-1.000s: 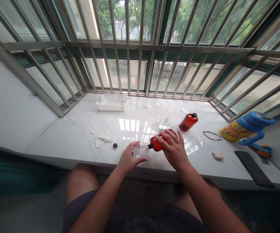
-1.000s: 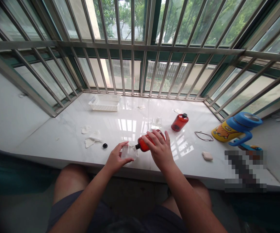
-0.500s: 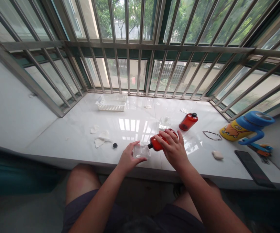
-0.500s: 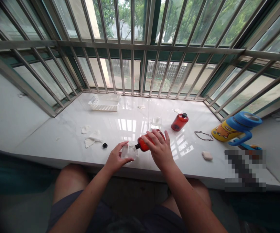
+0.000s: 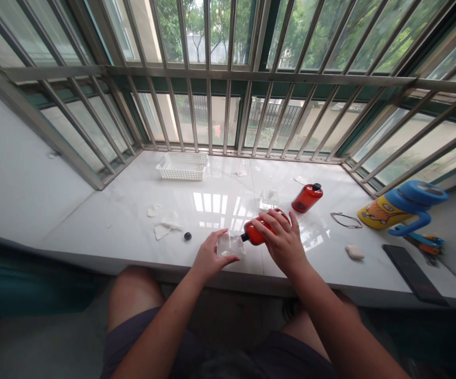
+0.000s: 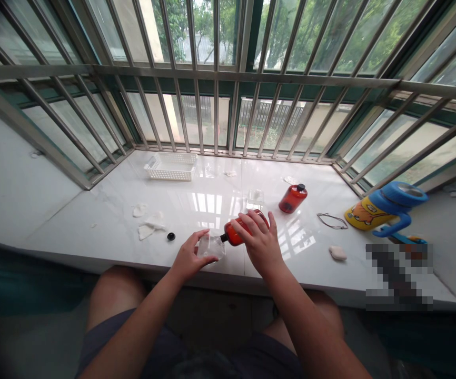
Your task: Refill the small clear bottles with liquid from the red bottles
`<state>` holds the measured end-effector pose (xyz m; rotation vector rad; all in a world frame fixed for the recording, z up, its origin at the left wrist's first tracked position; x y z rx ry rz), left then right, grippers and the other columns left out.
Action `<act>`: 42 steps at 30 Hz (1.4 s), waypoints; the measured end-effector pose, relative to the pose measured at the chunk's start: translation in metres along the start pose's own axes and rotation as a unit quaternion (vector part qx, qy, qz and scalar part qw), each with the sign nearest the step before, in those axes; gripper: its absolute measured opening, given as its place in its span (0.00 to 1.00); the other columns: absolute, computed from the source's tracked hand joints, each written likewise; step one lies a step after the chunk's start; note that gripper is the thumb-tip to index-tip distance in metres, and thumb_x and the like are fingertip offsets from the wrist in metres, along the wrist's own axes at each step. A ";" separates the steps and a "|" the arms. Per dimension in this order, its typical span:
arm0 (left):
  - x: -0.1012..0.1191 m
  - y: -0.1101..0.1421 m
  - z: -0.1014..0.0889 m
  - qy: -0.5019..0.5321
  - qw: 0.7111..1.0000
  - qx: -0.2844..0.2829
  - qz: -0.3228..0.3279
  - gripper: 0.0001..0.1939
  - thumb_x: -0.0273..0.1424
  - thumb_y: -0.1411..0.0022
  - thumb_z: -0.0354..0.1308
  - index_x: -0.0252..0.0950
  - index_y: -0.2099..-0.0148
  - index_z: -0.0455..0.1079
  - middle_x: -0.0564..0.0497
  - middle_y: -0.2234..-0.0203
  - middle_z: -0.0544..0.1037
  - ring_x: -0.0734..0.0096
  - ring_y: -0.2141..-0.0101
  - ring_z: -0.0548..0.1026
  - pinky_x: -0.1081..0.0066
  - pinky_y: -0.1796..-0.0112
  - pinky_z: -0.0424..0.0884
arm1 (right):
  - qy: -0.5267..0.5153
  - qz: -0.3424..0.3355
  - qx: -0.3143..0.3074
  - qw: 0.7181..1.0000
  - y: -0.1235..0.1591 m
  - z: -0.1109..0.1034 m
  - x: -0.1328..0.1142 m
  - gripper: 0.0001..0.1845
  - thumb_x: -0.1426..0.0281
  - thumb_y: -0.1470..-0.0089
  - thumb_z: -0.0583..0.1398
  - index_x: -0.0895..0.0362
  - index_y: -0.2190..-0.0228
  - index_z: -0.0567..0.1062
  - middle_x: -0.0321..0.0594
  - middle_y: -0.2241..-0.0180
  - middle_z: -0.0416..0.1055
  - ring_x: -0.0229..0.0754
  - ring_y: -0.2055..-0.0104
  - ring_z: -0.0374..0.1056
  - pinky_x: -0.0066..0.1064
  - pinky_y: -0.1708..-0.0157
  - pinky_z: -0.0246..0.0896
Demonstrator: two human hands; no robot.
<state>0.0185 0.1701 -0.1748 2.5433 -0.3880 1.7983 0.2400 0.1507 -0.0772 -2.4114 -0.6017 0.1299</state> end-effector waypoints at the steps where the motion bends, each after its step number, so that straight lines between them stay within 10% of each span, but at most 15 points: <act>1: 0.000 0.000 0.000 0.002 1.000 0.000 -0.001 0.45 0.45 0.50 0.80 0.46 0.33 0.68 0.43 0.37 0.74 0.49 0.41 0.76 0.54 0.45 0.79 | 0.000 -0.002 0.002 1.000 0.000 0.000 0.000 0.30 0.81 0.37 0.59 0.45 0.39 0.74 0.39 0.37 0.73 0.53 0.30 0.62 0.59 0.24 0.33; 42: -0.001 0.000 0.000 -0.004 1.000 -0.002 -0.001 0.45 0.46 0.49 0.80 0.47 0.33 0.68 0.45 0.38 0.74 0.52 0.42 0.76 0.57 0.46 0.79 | 0.008 -0.044 0.007 0.999 -0.009 -0.006 -0.004 0.27 0.80 0.35 0.60 0.45 0.40 0.74 0.39 0.39 0.75 0.54 0.33 0.65 0.61 0.24 0.32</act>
Point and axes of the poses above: each hand's wrist, its own y-axis away from the middle knuckle, its own z-axis out of the palm, x = y × z, the point moved 8 cm from there along -y, towards the middle knuckle
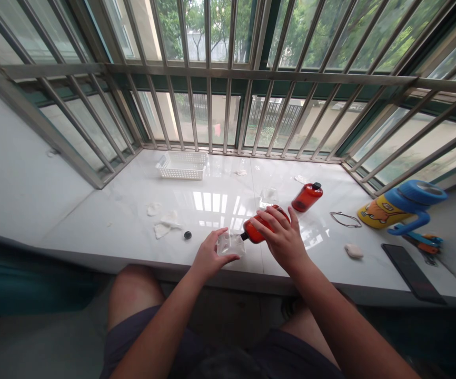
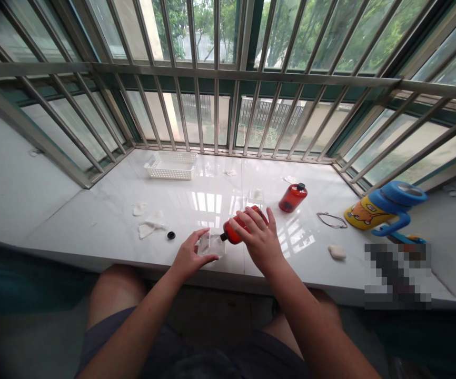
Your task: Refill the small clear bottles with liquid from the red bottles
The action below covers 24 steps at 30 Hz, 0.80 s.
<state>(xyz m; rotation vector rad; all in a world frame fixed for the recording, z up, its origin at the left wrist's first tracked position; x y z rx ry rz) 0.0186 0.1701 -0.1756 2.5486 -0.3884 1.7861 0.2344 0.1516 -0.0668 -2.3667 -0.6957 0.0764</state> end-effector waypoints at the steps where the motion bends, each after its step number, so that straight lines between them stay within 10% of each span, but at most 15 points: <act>1: 0.000 0.000 0.000 0.002 1.000 0.001 0.000 0.45 0.46 0.49 0.80 0.47 0.33 0.68 0.45 0.38 0.74 0.52 0.42 0.76 0.57 0.46 0.79 | 0.000 -0.001 0.000 1.000 0.000 0.000 0.000 0.27 0.80 0.35 0.60 0.46 0.40 0.74 0.39 0.39 0.75 0.54 0.33 0.65 0.61 0.24 0.32; 24: 0.000 0.000 -0.001 -0.001 1.000 0.006 0.006 0.44 0.46 0.49 0.80 0.47 0.33 0.68 0.45 0.39 0.74 0.52 0.42 0.76 0.57 0.47 0.80 | 0.002 -0.013 0.000 1.000 -0.003 -0.002 -0.001 0.26 0.81 0.35 0.60 0.46 0.41 0.75 0.38 0.39 0.75 0.53 0.32 0.65 0.62 0.25 0.33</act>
Point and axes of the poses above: each hand's wrist, its own y-axis away from the middle knuckle, its own z-axis out of the palm, x = y × z, the point moved 8 cm from there along -y, towards the middle knuckle
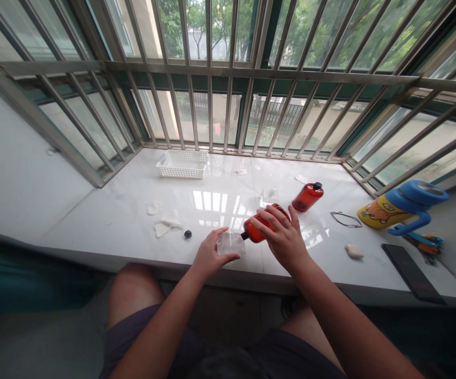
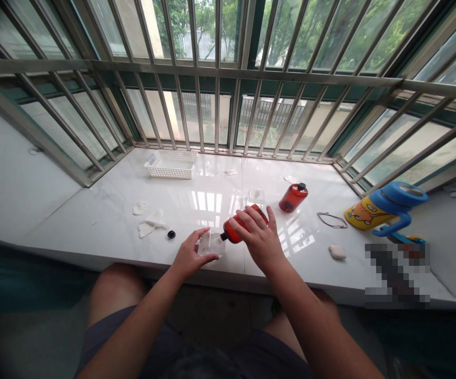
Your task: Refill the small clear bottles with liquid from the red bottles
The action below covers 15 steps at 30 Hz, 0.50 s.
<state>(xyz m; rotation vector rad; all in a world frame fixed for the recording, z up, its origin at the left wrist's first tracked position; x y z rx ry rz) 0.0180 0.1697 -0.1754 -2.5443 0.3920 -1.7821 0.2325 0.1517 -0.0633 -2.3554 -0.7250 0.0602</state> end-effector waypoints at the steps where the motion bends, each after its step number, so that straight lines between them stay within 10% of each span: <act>1: 0.000 0.000 0.000 0.001 1.000 0.000 0.000 0.44 0.46 0.49 0.80 0.47 0.33 0.68 0.45 0.39 0.74 0.52 0.41 0.76 0.57 0.47 0.80 | 0.000 0.000 -0.001 1.000 0.000 0.000 0.000 0.26 0.81 0.35 0.60 0.46 0.41 0.75 0.38 0.38 0.75 0.53 0.32 0.64 0.62 0.25 0.33; 15: 0.001 0.000 0.000 0.003 1.000 -0.001 -0.003 0.44 0.45 0.49 0.80 0.46 0.33 0.68 0.44 0.39 0.74 0.50 0.42 0.76 0.56 0.48 0.80 | 0.007 -0.018 -0.014 1.000 -0.003 -0.001 -0.001 0.29 0.82 0.37 0.60 0.46 0.40 0.75 0.38 0.37 0.74 0.54 0.30 0.63 0.63 0.24 0.32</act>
Point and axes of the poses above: each hand's wrist, its own y-axis away from the middle knuckle, its own z-axis out of the palm, x = y × z, the point moved 8 cm from there along -y, towards the middle knuckle
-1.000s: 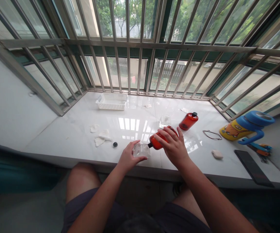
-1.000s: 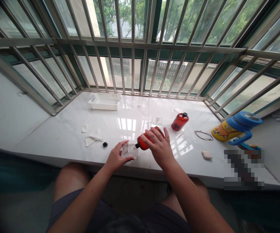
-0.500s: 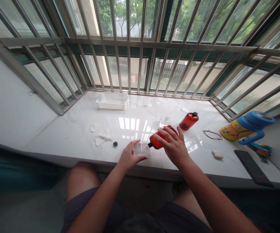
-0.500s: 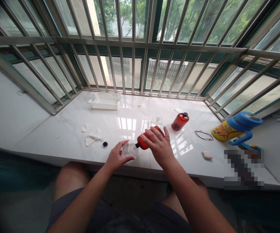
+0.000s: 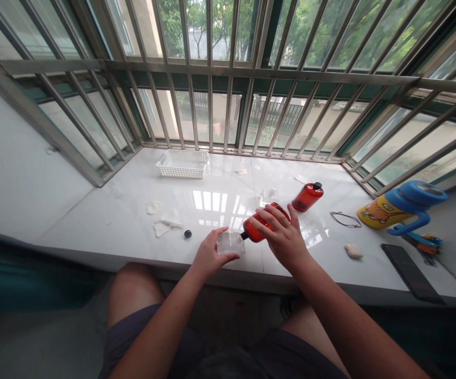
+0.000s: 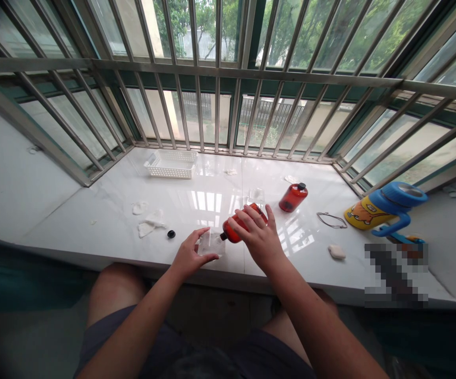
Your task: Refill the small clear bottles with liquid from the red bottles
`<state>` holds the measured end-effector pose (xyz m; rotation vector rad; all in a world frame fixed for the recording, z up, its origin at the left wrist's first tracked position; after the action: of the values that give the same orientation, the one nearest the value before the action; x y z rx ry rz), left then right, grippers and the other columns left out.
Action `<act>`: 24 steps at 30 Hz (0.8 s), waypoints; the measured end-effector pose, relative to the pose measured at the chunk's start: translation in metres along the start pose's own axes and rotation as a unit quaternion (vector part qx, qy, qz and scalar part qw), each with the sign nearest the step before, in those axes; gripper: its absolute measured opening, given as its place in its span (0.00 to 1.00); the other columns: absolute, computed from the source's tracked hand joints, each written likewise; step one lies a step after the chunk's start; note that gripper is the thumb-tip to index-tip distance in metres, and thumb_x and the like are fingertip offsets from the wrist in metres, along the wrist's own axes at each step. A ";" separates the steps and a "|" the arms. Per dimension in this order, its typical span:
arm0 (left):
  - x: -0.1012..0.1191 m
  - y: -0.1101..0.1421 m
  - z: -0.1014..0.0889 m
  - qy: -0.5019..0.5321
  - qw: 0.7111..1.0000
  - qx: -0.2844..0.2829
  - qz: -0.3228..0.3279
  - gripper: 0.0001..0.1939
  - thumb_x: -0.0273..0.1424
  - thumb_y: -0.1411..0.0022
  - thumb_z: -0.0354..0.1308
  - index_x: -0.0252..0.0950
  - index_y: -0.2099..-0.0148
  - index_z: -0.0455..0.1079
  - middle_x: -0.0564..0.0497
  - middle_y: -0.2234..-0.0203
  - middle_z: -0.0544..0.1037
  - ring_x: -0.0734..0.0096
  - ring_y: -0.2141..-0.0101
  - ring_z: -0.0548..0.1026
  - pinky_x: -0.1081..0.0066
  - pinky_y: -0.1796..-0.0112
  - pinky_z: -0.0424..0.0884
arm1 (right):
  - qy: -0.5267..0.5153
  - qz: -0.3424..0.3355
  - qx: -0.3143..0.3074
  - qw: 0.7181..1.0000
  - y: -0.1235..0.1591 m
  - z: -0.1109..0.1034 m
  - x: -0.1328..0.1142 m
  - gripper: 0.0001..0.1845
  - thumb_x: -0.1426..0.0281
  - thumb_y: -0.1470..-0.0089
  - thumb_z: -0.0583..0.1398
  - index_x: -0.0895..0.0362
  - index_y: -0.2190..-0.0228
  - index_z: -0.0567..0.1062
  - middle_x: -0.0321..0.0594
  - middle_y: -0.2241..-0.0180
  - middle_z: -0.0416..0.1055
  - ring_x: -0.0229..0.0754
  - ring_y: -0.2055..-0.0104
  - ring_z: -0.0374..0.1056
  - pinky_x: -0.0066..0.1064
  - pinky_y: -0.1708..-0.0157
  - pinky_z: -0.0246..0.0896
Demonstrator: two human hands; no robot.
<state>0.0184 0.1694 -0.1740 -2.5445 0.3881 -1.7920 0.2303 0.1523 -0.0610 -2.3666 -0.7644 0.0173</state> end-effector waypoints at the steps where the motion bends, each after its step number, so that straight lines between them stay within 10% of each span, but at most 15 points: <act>1: 0.000 0.000 0.000 0.001 1.000 0.001 0.000 0.44 0.45 0.49 0.80 0.46 0.33 0.68 0.44 0.39 0.74 0.50 0.42 0.76 0.56 0.48 0.80 | 0.000 -0.001 0.000 1.000 0.000 0.000 0.000 0.29 0.83 0.37 0.60 0.46 0.40 0.75 0.38 0.37 0.74 0.54 0.30 0.63 0.63 0.24 0.32; 24: -0.001 0.000 0.001 -0.001 1.000 -0.004 -0.004 0.44 0.45 0.49 0.79 0.46 0.34 0.68 0.45 0.39 0.74 0.52 0.43 0.76 0.58 0.49 0.80 | 0.014 -0.035 -0.001 0.999 -0.007 -0.006 -0.004 0.28 0.83 0.37 0.60 0.46 0.42 0.75 0.39 0.38 0.75 0.54 0.31 0.64 0.64 0.24 0.32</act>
<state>0.0185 0.1693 -0.1754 -2.5568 0.3868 -1.7938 0.2248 0.1511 -0.0529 -2.3354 -0.8339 -0.0460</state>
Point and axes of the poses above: each hand's wrist, its own y-axis away from the middle knuckle, its own z-axis out of the palm, x = y × z, the point moved 8 cm from there along -y, towards the middle knuckle
